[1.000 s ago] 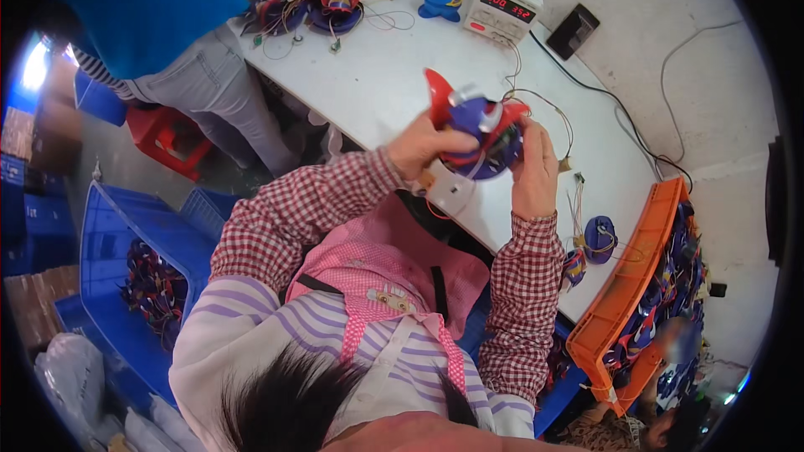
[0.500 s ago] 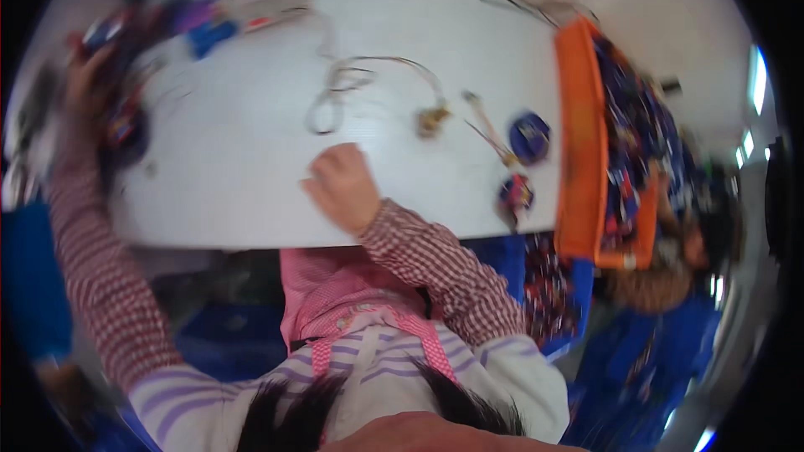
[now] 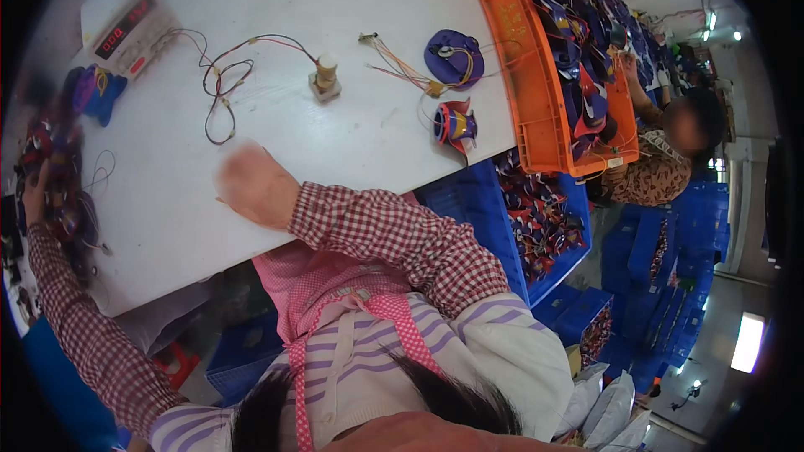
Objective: Assembling and testing small toy components at an industrial workbench.
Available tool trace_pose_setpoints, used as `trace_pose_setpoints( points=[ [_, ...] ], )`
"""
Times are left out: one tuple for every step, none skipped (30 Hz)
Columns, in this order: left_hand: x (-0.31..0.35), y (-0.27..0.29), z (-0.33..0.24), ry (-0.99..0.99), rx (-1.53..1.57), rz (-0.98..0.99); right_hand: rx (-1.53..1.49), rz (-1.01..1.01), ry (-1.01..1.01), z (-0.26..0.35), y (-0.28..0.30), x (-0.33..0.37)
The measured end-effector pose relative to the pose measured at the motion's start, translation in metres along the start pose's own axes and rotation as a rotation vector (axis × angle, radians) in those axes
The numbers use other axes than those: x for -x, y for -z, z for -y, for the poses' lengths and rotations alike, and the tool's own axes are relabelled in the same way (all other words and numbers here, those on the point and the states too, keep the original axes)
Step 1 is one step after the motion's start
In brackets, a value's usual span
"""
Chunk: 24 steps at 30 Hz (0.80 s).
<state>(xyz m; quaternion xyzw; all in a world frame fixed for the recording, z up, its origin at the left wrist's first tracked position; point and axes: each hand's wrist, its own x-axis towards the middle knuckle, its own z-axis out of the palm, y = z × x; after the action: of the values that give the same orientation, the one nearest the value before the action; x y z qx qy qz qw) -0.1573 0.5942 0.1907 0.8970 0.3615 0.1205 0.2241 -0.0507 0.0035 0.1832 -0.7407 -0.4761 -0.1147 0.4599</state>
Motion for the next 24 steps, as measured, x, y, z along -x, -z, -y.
trace_pose_setpoints(
  points=[
    [0.005, 0.022, 0.004, -0.009, 0.024, -0.081, -0.109, -0.043, 0.057, 0.008, 0.001, 0.0],
    [0.014, 0.005, -0.05, -0.071, 0.085, -0.116, -0.15, -0.104, 0.08, 0.005, 0.011, 0.004],
    [0.037, 0.01, -0.111, -0.113, 0.128, -0.174, -0.154, -0.121, 0.083, 0.01, 0.02, 0.01],
    [0.067, -0.004, -0.175, -0.157, 0.173, -0.228, -0.219, -0.135, 0.094, 0.019, 0.034, 0.022],
    [0.077, 0.013, -0.171, -0.181, 0.208, -0.307, -0.307, -0.135, 0.125, 0.032, 0.051, 0.032],
    [0.125, -0.003, -0.259, -0.333, 0.108, -0.251, -0.317, -0.146, 0.141, 0.04, 0.075, 0.041],
    [0.158, -0.018, -0.297, -0.516, 0.235, -0.239, -0.353, -0.148, 0.119, 0.044, 0.093, 0.054],
    [0.181, -0.053, -0.36, -0.619, 0.366, -0.072, -0.271, -0.109, 0.058, 0.035, 0.124, 0.069],
    [0.212, -0.08, -0.428, -0.564, 0.503, 0.159, -0.238, -0.263, -0.005, 0.028, 0.151, 0.081],
    [0.232, -0.097, -0.471, -0.67, 0.674, 0.26, -0.182, -0.343, -0.105, 0.017, 0.177, 0.095],
    [0.243, -0.118, -0.506, -0.694, 0.767, 0.314, -0.169, -0.42, -0.306, 0.012, 0.198, 0.1],
    [0.247, -0.13, -0.543, -0.706, 0.754, 0.356, -0.218, -0.496, -0.585, 0.014, 0.217, 0.099],
    [0.246, -0.146, -0.578, -0.666, 0.734, 0.476, -0.322, -0.553, -0.658, 0.005, 0.232, 0.1],
    [0.239, -0.173, -0.607, -0.653, 0.677, 0.499, -0.43, -0.608, -0.732, -0.008, 0.244, 0.1],
    [0.229, -0.203, -0.632, -0.761, 0.502, 0.346, -0.404, -0.599, -0.682, -0.024, 0.25, 0.106],
    [0.219, -0.23, -0.649, -0.856, 0.317, 0.322, -0.416, -0.59, -0.665, -0.03, 0.251, 0.109],
    [0.219, -0.247, -0.668, -0.809, 0.177, 0.422, -0.318, -0.535, -0.675, -0.035, 0.254, 0.113],
    [0.228, -0.267, -0.684, -0.839, 0.118, 0.412, -0.215, -0.49, -0.688, -0.036, 0.258, 0.12],
    [0.232, -0.284, -0.696, -0.862, 0.058, 0.4, -0.115, -0.44, -0.699, -0.038, 0.261, 0.125],
    [0.246, -0.293, -0.708, -0.88, -0.046, 0.478, -0.011, -0.398, -0.722, -0.043, 0.265, 0.131],
    [0.267, -0.292, -0.717, -0.91, -0.179, 0.487, -0.017, -0.404, -0.728, -0.047, 0.269, 0.133],
    [0.282, -0.289, -0.721, -0.933, -0.313, 0.494, 0.078, -0.373, -0.636, -0.052, 0.272, 0.132],
    [0.289, -0.291, -0.722, -0.931, -0.322, 0.503, 0.171, -0.34, -0.549, -0.053, 0.273, 0.132],
    [0.294, -0.293, -0.722, -0.961, -0.415, 0.522, 0.262, -0.304, -0.459, -0.055, 0.273, 0.13]
  ],
)
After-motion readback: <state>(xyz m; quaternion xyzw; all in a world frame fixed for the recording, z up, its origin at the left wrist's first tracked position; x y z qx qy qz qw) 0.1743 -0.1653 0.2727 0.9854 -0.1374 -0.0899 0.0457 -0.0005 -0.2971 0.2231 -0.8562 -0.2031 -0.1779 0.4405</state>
